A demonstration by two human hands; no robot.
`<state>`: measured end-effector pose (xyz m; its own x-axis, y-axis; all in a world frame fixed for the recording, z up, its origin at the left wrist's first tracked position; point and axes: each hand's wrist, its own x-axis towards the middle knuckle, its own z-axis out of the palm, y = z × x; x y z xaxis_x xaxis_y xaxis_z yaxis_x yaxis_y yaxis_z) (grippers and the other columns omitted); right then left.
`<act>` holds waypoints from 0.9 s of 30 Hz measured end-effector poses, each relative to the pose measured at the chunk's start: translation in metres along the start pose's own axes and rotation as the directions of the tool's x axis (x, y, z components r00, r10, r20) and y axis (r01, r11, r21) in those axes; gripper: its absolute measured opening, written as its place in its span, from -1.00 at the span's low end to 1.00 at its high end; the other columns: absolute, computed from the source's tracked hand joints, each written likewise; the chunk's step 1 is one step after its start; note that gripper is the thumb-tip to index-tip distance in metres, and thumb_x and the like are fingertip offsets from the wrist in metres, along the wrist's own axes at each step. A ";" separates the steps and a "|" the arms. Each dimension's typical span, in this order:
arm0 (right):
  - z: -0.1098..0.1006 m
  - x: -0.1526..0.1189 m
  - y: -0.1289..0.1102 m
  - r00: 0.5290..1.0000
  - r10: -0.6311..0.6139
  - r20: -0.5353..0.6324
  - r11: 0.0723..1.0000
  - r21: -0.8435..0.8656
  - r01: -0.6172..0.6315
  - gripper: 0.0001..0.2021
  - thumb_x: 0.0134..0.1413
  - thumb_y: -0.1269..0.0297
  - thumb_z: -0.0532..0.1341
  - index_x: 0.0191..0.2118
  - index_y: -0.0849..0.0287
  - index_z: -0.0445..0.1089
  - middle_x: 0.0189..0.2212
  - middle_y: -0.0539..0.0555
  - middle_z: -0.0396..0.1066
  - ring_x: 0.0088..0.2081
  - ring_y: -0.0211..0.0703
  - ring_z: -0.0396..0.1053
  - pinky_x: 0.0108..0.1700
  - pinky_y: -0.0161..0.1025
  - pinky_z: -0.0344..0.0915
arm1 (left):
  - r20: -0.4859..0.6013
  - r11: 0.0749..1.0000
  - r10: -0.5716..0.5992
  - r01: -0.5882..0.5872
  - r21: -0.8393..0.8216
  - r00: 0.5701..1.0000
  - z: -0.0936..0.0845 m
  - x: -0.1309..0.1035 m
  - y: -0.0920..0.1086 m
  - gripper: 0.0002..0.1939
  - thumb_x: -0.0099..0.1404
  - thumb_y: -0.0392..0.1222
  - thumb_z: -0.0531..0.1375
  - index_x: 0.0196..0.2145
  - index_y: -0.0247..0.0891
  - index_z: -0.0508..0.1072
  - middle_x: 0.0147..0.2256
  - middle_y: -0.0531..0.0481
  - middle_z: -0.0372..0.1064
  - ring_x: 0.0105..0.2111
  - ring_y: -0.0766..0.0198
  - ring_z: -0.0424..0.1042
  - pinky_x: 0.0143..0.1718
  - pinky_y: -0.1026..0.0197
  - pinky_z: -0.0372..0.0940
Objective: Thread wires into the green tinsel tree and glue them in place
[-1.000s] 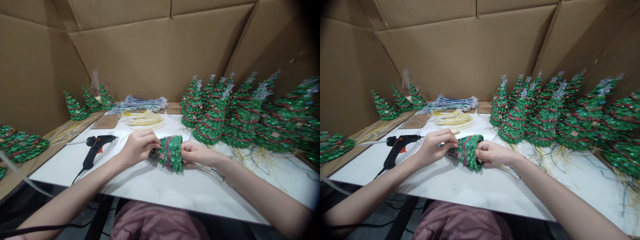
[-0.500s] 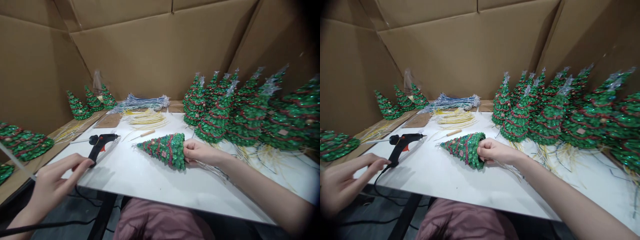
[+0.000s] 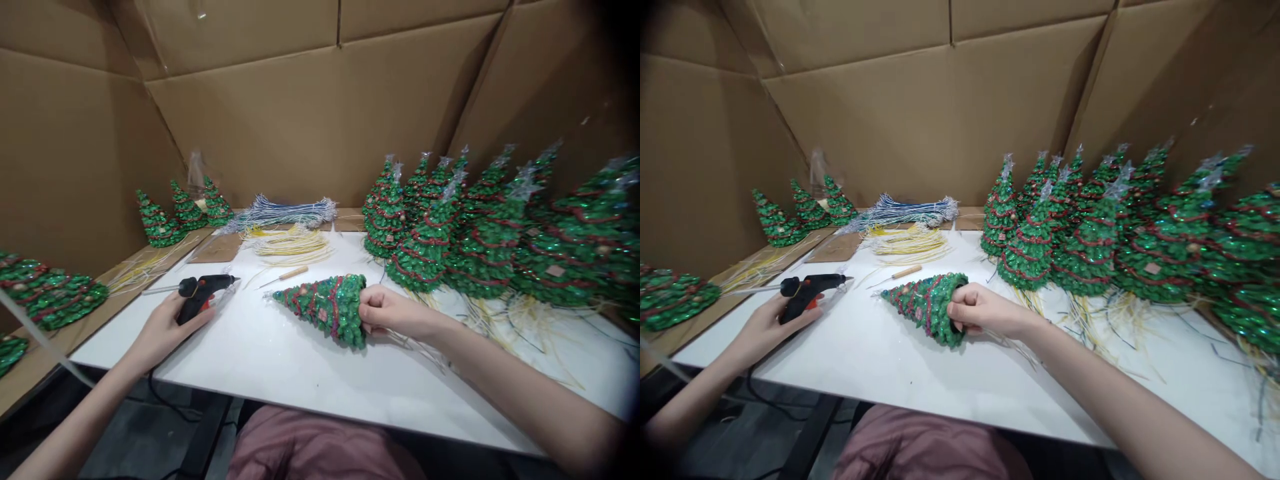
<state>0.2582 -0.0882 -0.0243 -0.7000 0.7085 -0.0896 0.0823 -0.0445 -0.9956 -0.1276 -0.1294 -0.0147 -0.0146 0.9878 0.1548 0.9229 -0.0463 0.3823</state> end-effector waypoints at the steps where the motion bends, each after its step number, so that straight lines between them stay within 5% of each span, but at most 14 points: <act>1: 0.000 0.000 0.000 1.000 0.001 0.004 1.000 -0.003 -0.001 -0.53 -0.20 -0.07 0.34 -0.62 0.28 0.25 -0.72 -0.11 0.17 -0.72 -0.47 0.02 -0.69 -0.44 -0.11 | -0.003 0.999 -0.002 0.002 -0.038 1.000 0.000 0.000 0.004 -0.51 0.21 0.16 0.09 -0.14 -0.33 0.43 -0.10 -0.10 0.40 -0.09 0.05 0.34 -0.08 0.17 0.22; 5: 0.004 -0.001 -0.003 1.000 -0.001 0.020 1.000 -0.022 0.001 -0.54 -0.19 -0.06 0.35 -0.62 0.29 0.27 -0.73 -0.10 0.16 -0.72 -0.47 0.02 -0.68 -0.44 -0.12 | -0.013 0.974 -0.057 0.053 -0.221 0.998 -0.006 -0.007 0.029 -0.52 0.18 0.11 0.14 -0.14 -0.36 0.41 -0.12 -0.14 0.42 -0.15 0.09 0.37 -0.13 0.19 0.26; 11: 0.010 -0.002 -0.004 1.000 -0.021 -0.001 0.999 -0.039 0.021 -0.53 -0.17 -0.08 0.32 -0.64 0.27 0.26 -0.77 -0.11 0.12 -0.71 -0.46 0.00 -0.69 -0.44 -0.13 | 0.228 0.865 0.096 0.032 -0.500 0.969 -0.016 -0.029 0.076 -0.56 0.21 0.07 0.14 -0.10 -0.34 0.35 -0.22 -0.09 0.39 -0.53 0.41 0.25 -0.52 0.35 0.21; 15: 0.013 -0.003 -0.005 0.999 -0.027 -0.017 0.999 -0.043 0.027 -0.54 -0.16 -0.06 0.33 -0.64 0.27 0.27 -0.75 -0.08 0.17 -0.71 -0.46 0.02 -0.69 -0.44 -0.11 | 0.351 0.914 0.129 0.026 -0.405 0.927 -0.016 -0.039 0.097 -0.58 0.22 0.11 0.10 -0.19 -0.31 0.43 -0.26 -0.06 0.40 -0.51 0.41 0.24 -0.49 0.36 0.24; 20: 0.020 -0.004 -0.010 0.998 -0.047 -0.036 0.996 -0.077 0.044 -0.57 -0.14 0.00 0.34 -0.65 0.29 0.30 -0.77 -0.09 0.17 -0.72 -0.47 0.01 -0.70 -0.43 -0.14 | 0.318 0.941 0.254 -0.157 -0.301 0.913 -0.017 -0.038 0.109 -0.67 0.26 0.04 0.10 -0.24 -0.31 0.42 -0.31 -0.03 0.42 -0.48 0.38 0.31 -0.50 0.38 0.25; 27: 0.022 -0.003 -0.012 0.998 -0.065 -0.027 0.994 -0.087 0.062 -0.58 -0.16 0.01 0.34 -0.65 0.29 0.31 -0.77 -0.09 0.16 -0.72 -0.45 0.02 -0.70 -0.41 -0.13 | 0.272 0.950 0.258 -0.193 -0.244 0.927 -0.016 -0.038 0.107 -0.68 0.24 0.05 0.12 -0.29 -0.30 0.42 -0.35 -0.02 0.43 -0.48 0.35 0.34 -0.51 0.37 0.25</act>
<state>0.2437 -0.1054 -0.0128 -0.6841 0.7290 -0.0239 0.1001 0.0614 -0.9931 -0.0346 -0.1737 0.0345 0.3298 0.9440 -0.0058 0.7861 -0.2712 0.5555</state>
